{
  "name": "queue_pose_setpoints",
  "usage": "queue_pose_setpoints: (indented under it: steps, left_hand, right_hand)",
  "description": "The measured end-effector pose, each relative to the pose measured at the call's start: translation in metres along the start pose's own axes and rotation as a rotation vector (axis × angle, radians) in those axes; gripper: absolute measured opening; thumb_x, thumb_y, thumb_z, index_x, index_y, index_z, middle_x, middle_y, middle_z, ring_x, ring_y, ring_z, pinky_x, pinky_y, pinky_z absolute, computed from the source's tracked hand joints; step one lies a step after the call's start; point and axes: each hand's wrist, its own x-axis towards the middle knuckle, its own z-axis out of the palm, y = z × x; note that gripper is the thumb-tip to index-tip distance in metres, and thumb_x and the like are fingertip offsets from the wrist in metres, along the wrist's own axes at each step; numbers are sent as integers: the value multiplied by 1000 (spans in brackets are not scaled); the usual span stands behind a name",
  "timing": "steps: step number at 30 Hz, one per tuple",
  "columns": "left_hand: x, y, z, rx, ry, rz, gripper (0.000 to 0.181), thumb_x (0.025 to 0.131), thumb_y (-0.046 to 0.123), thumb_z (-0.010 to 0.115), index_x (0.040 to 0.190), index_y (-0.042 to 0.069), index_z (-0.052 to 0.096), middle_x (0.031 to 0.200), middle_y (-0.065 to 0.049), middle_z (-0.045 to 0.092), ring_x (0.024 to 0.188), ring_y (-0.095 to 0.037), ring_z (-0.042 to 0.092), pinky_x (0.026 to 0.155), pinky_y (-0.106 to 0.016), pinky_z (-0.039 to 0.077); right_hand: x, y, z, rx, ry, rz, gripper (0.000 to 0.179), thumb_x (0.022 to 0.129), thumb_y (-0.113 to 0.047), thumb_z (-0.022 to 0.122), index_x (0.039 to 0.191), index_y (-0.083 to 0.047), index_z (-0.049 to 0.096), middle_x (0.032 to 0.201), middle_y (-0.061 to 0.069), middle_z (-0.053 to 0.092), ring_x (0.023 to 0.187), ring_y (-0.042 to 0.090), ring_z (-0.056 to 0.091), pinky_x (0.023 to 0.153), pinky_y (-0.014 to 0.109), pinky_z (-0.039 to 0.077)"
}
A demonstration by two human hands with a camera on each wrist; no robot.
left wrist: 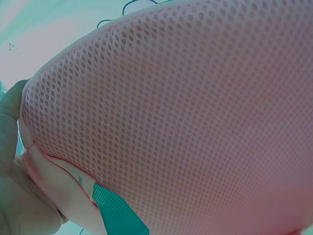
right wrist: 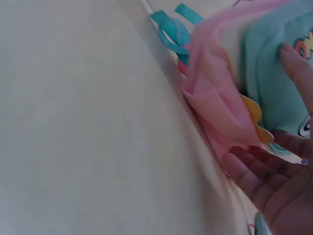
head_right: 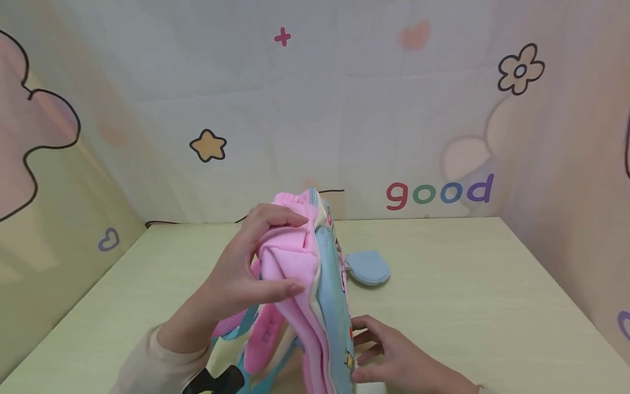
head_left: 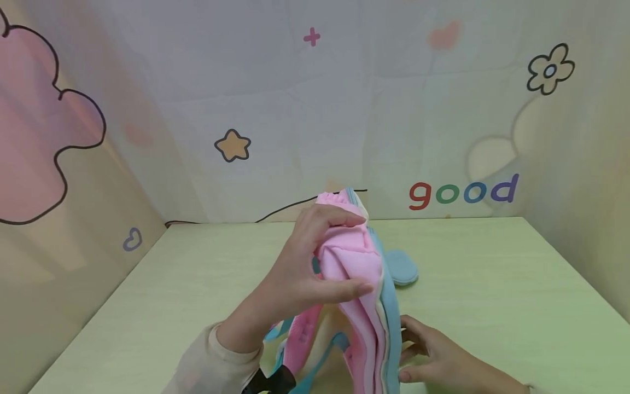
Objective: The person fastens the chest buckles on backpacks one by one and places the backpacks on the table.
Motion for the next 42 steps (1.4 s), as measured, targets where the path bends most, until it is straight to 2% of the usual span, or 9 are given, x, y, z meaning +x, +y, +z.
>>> queue_pose_setpoints:
  steps: [2, 5, 10, 14, 21, 26, 32, 36, 42]
  left_hand:
    - [1, 1, 2, 1, -13, 18, 62, 70, 15, 83, 124, 13, 53, 129, -1, 49, 125, -15, 37, 93, -33, 47]
    - [2, 2, 5, 10, -27, 32, 64, 70, 15, 84, 125, 12, 52, 128, -2, 50, 124, -15, 39, 95, -33, 46]
    - [4, 3, 9, 33, -15, 43, 65, 69, 16, 85, 126, 12, 52, 128, -1, 50, 123, -15, 41, 95, -31, 47]
    - [5, 3, 12, 43, 9, 54, 67, 68, 16, 85, 126, 12, 51, 131, -1, 50, 124, -14, 41, 95, -30, 48]
    - [8, 5, 18, 56, 17, 59, 67, 69, 18, 85, 127, 14, 51, 131, 1, 51, 124, -14, 40, 95, -31, 46]
    - [10, 6, 22, 57, 15, 69, 66, 70, 17, 84, 127, 14, 51, 130, 1, 51, 123, -13, 41, 96, -30, 46]
    - [11, 9, 26, 50, 12, 67, 68, 71, 17, 84, 129, 14, 50, 131, 0, 48, 123, -13, 41, 95, -29, 47]
    - [13, 11, 30, 63, 22, 87, 68, 71, 18, 85, 129, 15, 50, 130, -2, 46, 123, -13, 40, 95, -29, 47]
    - [16, 13, 35, 94, 57, 129, 69, 69, 18, 86, 129, 14, 51, 132, -6, 41, 128, -15, 34, 99, -32, 45]
  right_hand:
    - [-1, -3, -8, -78, 2, -2, 47, 92, -10, 63, 134, -6, 42, 122, -8, 59, 107, 5, 60, 87, 26, 54]
    - [-2, -7, -22, -206, 19, -64, 35, 93, -8, 60, 127, -4, 49, 116, -7, 62, 104, 4, 61, 84, 25, 54]
    - [-3, -30, -41, -338, 114, -78, 27, 94, -2, 54, 121, -6, 56, 111, -9, 64, 98, 5, 63, 82, 23, 53]
    - [-3, -57, -54, -379, 202, -81, 28, 96, 0, 49, 121, -8, 57, 112, -8, 65, 100, 7, 64, 81, 24, 54]
    - [6, -101, -70, -407, 300, -202, 33, 97, 2, 44, 128, -3, 51, 122, -9, 61, 107, 6, 61, 84, 19, 52]
    - [17, -135, -75, -444, 283, -247, 36, 96, 2, 45, 131, -3, 48, 127, -4, 58, 112, 7, 59, 92, 16, 49]
    - [31, -165, -73, -551, 239, -272, 40, 96, -4, 47, 135, -13, 48, 130, -5, 56, 117, 6, 55, 95, 17, 47]
    - [40, -174, -69, -603, 213, -282, 42, 95, -9, 54, 136, -18, 50, 128, -7, 55, 118, 5, 53, 96, 19, 47]
    - [47, -177, -65, -613, 175, -290, 47, 92, -10, 59, 137, -21, 48, 128, -7, 53, 119, 6, 52, 97, 22, 48]
